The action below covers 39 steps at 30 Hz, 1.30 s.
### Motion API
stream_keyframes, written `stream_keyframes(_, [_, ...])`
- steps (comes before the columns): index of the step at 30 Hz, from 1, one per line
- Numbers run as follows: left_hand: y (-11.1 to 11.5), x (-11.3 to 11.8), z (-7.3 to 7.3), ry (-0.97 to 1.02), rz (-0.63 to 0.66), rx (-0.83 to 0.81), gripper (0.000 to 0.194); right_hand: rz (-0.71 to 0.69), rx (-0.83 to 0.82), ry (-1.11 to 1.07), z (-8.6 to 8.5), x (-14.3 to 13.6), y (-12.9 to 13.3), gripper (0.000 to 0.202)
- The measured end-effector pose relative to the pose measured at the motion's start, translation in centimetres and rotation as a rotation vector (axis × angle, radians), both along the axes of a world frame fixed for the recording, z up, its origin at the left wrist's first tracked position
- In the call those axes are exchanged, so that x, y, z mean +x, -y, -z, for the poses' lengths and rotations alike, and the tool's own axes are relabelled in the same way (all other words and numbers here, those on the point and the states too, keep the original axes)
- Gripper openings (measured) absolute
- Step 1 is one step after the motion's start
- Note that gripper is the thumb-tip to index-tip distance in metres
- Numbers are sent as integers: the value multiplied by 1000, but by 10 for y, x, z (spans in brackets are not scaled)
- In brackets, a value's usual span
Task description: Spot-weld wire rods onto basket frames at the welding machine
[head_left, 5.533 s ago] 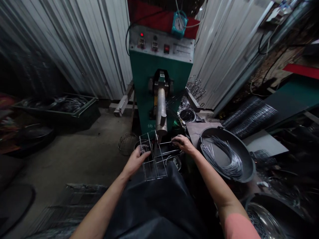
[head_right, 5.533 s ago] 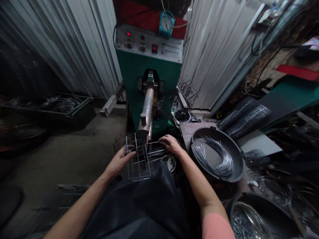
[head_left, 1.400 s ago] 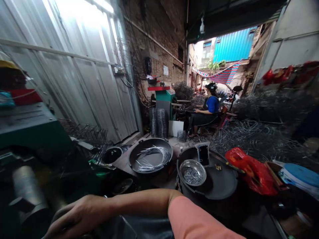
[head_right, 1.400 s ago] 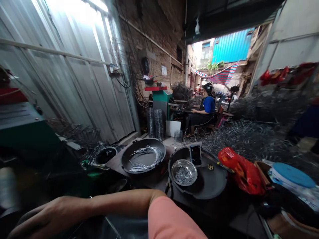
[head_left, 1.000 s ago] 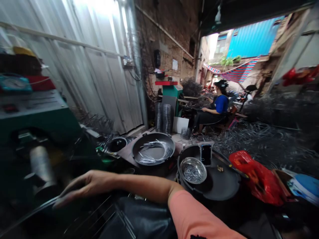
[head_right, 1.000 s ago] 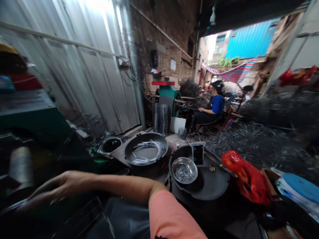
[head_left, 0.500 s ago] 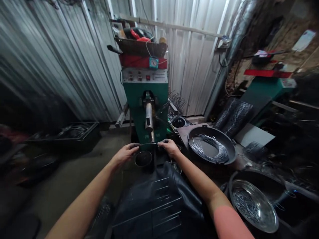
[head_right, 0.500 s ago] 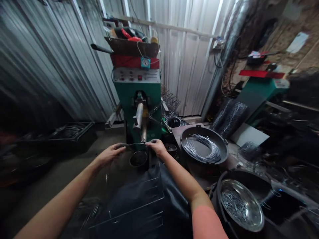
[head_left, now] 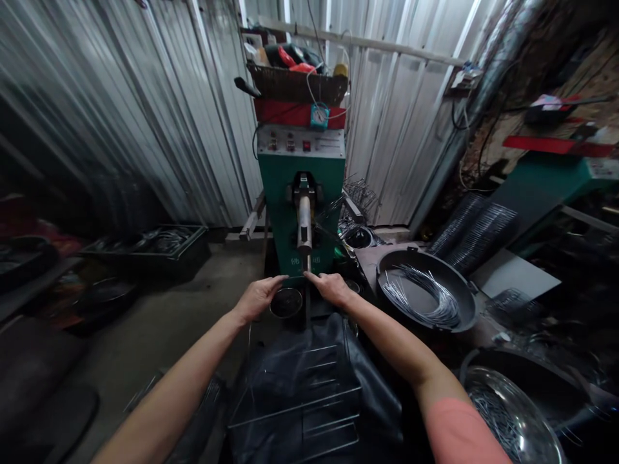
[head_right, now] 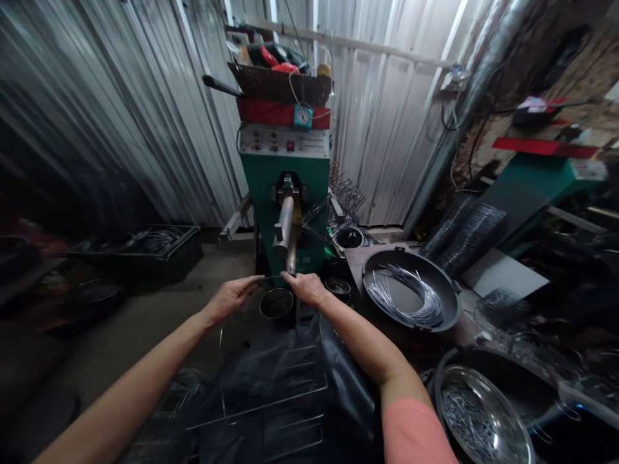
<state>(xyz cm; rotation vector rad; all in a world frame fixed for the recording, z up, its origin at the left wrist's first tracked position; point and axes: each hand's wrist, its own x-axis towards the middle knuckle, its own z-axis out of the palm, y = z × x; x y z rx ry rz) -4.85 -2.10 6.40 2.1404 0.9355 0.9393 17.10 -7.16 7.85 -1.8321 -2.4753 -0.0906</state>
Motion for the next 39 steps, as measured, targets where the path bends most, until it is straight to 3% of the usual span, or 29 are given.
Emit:
stream_keyframes(5, [-14, 7, 6, -217, 33, 118, 32, 6, -12, 111, 5, 6, -7, 48])
stream_keyframes(12, [-27, 23, 16, -430, 26, -8, 28, 20, -112, 95, 16, 13, -24, 40])
stream_keyframes(23, [-46, 24, 23, -385, 41, -62, 24, 30, -174, 22, 25, 19, -44, 39])
stream_keyframes(31, [-48, 26, 32, -343, 61, -67, 26, 27, -167, 47, 26, 21, -48, 35])
stream_keyframes(39, [-42, 28, 27, -265, 46, -127, 21, 38, -152, 43, 24, 20, -46, 36])
